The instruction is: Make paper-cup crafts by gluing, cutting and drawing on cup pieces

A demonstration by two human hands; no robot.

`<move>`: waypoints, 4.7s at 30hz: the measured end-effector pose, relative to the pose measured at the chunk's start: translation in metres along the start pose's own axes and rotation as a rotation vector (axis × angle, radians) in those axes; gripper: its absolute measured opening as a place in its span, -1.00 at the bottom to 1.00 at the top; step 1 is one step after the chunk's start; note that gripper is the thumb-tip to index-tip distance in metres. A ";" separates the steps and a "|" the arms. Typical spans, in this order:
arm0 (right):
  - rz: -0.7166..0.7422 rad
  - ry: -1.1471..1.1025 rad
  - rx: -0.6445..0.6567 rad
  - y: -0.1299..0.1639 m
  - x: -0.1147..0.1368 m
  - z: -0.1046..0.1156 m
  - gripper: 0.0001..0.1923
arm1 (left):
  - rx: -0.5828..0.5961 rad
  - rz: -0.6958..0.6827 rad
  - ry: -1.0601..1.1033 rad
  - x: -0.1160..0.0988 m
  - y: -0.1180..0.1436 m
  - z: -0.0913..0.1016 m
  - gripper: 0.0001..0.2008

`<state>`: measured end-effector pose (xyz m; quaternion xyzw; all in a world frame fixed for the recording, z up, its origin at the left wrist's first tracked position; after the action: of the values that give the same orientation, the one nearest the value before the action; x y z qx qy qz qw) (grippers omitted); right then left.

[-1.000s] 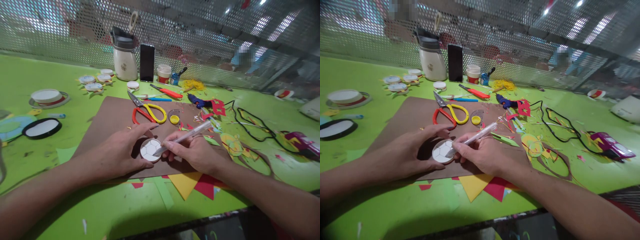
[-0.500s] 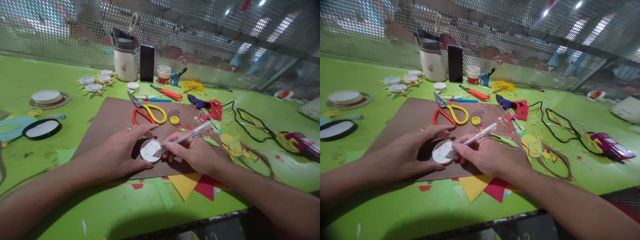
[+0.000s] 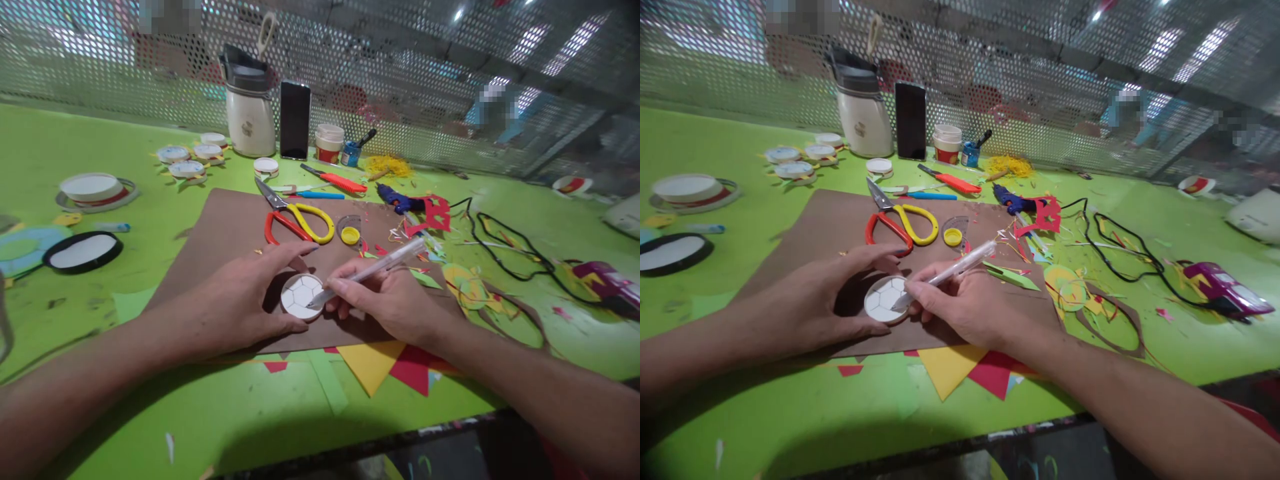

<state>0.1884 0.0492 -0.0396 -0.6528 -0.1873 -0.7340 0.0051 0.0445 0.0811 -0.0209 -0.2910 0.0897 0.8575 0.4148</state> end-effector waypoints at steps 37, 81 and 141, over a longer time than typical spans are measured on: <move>-0.073 -0.062 0.026 0.000 -0.002 0.000 -0.85 | -0.023 -0.061 -0.019 0.002 0.001 -0.002 -0.30; -0.019 -0.072 -0.009 -0.002 -0.002 0.002 -0.89 | -0.061 -0.044 -0.027 0.004 0.003 -0.001 -0.28; 0.236 -0.073 -0.318 0.006 0.027 0.041 -0.64 | -0.124 -0.029 0.071 -0.012 0.006 0.008 -0.23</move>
<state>0.2248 0.0616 -0.0090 -0.6890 0.0085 -0.7245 -0.0190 0.0422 0.0727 -0.0079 -0.3476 0.0469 0.8444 0.4049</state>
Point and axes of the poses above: each hand's wrist, its own y-axis away from the middle knuckle, its own z-axis out of the back of the hand, x = y × z, the point moved 8 cm from there along -y, towards the middle knuckle, and after that the axes turned 9 degrees about -z, right-handed, at the moved point
